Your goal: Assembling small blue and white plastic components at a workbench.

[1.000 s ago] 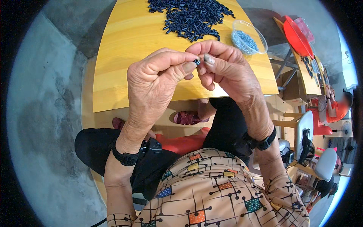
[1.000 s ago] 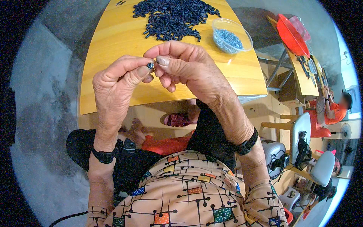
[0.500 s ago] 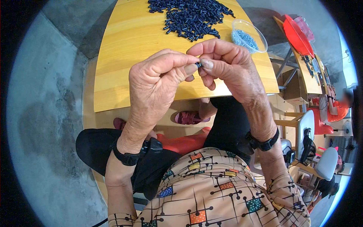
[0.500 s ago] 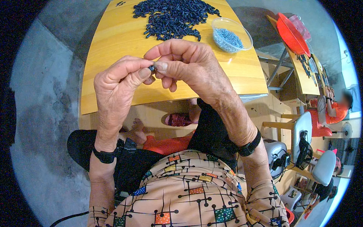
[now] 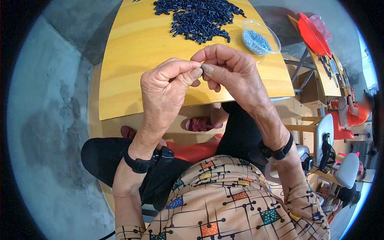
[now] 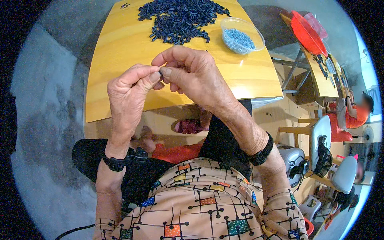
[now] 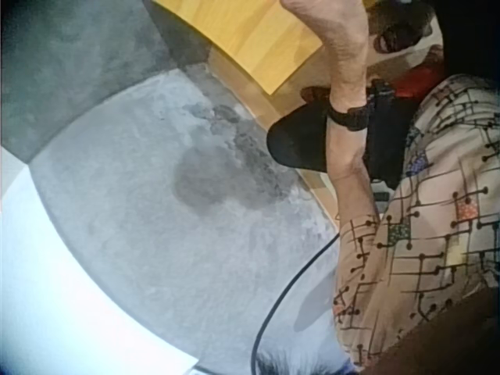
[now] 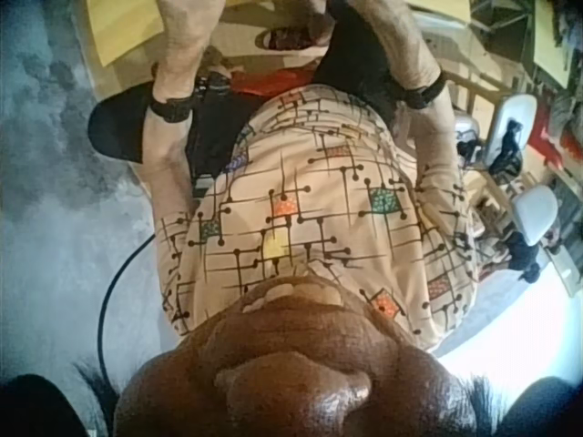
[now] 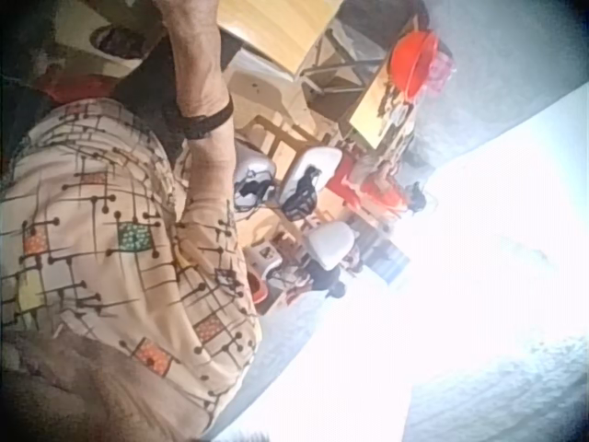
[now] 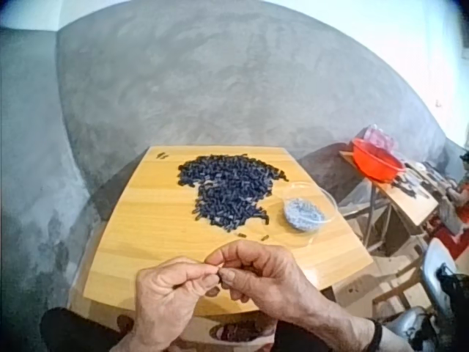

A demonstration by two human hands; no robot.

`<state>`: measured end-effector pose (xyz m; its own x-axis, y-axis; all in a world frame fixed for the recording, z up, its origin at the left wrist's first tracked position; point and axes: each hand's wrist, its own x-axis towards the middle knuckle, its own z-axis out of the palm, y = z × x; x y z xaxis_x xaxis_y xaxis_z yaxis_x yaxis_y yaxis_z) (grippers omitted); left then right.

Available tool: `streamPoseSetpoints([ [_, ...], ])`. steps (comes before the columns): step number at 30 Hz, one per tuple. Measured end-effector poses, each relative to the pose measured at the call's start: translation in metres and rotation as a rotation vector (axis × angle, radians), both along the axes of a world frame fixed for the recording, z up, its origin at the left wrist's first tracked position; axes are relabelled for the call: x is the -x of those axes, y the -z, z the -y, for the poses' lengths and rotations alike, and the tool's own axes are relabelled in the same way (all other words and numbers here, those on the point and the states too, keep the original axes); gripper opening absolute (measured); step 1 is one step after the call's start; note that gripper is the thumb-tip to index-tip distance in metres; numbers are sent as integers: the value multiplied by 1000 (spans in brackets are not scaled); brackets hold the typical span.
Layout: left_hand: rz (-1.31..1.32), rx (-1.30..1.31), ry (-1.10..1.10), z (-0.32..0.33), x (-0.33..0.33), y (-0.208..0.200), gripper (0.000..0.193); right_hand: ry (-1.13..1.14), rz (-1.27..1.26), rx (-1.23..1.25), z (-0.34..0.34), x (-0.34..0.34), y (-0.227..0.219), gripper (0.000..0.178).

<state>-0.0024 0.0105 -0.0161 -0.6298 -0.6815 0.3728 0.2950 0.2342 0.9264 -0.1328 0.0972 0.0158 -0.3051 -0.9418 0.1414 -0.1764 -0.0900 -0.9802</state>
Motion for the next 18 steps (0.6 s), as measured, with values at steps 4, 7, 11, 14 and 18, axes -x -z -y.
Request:
streamPoseSetpoints([
  [4, -48, -146, 85, 5, 5, 4, 12, -29, 250, 1, -3, 4, 3, 19],
  [7, -65, -240, 119, 4, 5, 3, 13, -23, 340, 17, -7, 7, 5, 21],
  [11, -81, -316, 173, 4, 1, 3, 20, 105, 300, 42, -18, 25, 5, 21],
  [14, -125, -406, 197, 3, 2, 2, 15, 217, 266, 33, -28, 49, 16, 20],
  [18, -136, -439, 256, 7, -1, 2, 17, 352, 8, 0, -36, 69, 25, 16],
])
